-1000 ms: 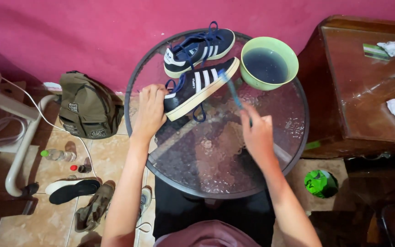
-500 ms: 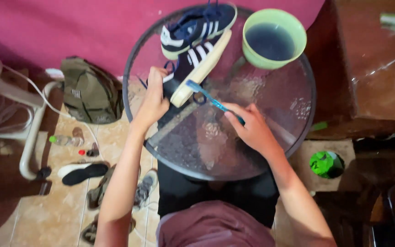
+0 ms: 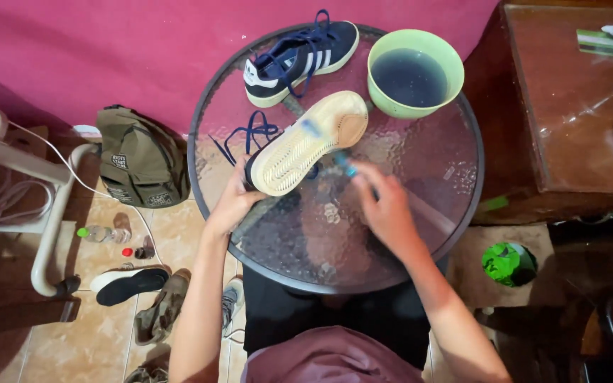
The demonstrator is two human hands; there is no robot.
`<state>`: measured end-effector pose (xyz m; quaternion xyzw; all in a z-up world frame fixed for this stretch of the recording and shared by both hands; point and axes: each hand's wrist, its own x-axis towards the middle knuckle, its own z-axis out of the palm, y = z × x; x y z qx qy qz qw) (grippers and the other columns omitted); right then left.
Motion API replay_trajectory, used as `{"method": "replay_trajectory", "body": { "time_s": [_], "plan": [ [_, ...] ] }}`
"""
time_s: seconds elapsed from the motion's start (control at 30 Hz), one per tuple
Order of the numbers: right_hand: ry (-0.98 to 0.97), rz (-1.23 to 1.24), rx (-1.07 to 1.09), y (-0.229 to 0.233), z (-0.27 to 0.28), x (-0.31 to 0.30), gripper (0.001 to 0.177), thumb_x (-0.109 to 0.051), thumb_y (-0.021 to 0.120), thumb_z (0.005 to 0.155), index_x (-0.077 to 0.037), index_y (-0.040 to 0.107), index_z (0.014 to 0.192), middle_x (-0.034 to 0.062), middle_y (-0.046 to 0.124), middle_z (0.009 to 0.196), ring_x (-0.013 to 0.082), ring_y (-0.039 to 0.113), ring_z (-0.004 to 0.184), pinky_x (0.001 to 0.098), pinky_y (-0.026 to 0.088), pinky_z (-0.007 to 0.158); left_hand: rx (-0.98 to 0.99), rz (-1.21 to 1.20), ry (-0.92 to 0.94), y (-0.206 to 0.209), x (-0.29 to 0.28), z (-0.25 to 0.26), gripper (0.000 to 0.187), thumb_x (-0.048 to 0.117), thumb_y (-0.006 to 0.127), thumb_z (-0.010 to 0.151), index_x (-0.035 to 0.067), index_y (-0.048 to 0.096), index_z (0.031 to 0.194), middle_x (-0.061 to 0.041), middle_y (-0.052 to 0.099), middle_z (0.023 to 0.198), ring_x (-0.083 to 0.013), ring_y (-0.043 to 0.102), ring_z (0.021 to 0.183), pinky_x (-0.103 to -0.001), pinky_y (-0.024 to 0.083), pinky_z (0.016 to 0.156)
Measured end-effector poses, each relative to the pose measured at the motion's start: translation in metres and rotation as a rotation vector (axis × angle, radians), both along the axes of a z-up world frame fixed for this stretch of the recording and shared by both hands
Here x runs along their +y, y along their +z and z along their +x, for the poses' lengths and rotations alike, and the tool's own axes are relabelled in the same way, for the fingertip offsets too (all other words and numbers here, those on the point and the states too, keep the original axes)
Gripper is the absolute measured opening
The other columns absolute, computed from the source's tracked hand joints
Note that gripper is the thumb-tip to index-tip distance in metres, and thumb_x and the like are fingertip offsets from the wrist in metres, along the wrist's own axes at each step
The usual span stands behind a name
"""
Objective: Cleaning the soles of sneakers using a toothbrush and soapy water on a glass table.
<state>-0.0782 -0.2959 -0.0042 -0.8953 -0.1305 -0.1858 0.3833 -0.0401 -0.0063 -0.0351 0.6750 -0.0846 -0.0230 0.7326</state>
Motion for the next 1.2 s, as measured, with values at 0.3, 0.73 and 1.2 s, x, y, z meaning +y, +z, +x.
{"method": "replay_trajectory", "body": {
  "time_s": [0.3, 0.73, 1.2],
  "plan": [
    [0.021, -0.060, 0.284, 0.029, -0.021, 0.022, 0.026, -0.034, 0.056, 0.104, -0.032, 0.067, 0.127, 0.0074, 0.077, 0.106, 0.0388, 0.069, 0.102, 0.0507, 0.051, 0.097, 0.093, -0.013, 0.102, 0.027, -0.013, -0.011, 0.074, 0.006, 0.091, 0.072, 0.005, 0.042, 0.127, -0.016, 0.049, 0.120, -0.0242, 0.051, 0.113, -0.038, 0.055, 0.091],
    [-0.054, -0.083, 0.151, 0.025, -0.025, 0.038, 0.030, -0.035, 0.050, 0.108, -0.037, 0.066, 0.133, 0.0076, 0.079, 0.100, 0.0350, 0.070, 0.090, 0.0433, 0.047, 0.102, -0.097, 0.086, 0.149, 0.035, -0.020, -0.012, 0.086, 0.006, 0.091, 0.073, 0.010, 0.047, 0.147, -0.018, 0.053, 0.138, -0.0298, 0.046, 0.135, -0.049, 0.044, 0.111],
    [0.004, -0.391, -0.147, 0.019, -0.061, 0.036, 0.041, -0.028, 0.065, 0.097, -0.040, 0.067, 0.136, -0.0014, 0.074, 0.066, 0.0122, 0.072, 0.062, 0.0313, 0.048, 0.090, -0.196, 0.187, 0.175, 0.028, -0.019, -0.009, 0.092, 0.019, 0.097, 0.066, 0.015, 0.050, 0.145, -0.016, 0.054, 0.140, -0.0329, 0.046, 0.140, -0.048, 0.029, 0.121]
  ]
}}
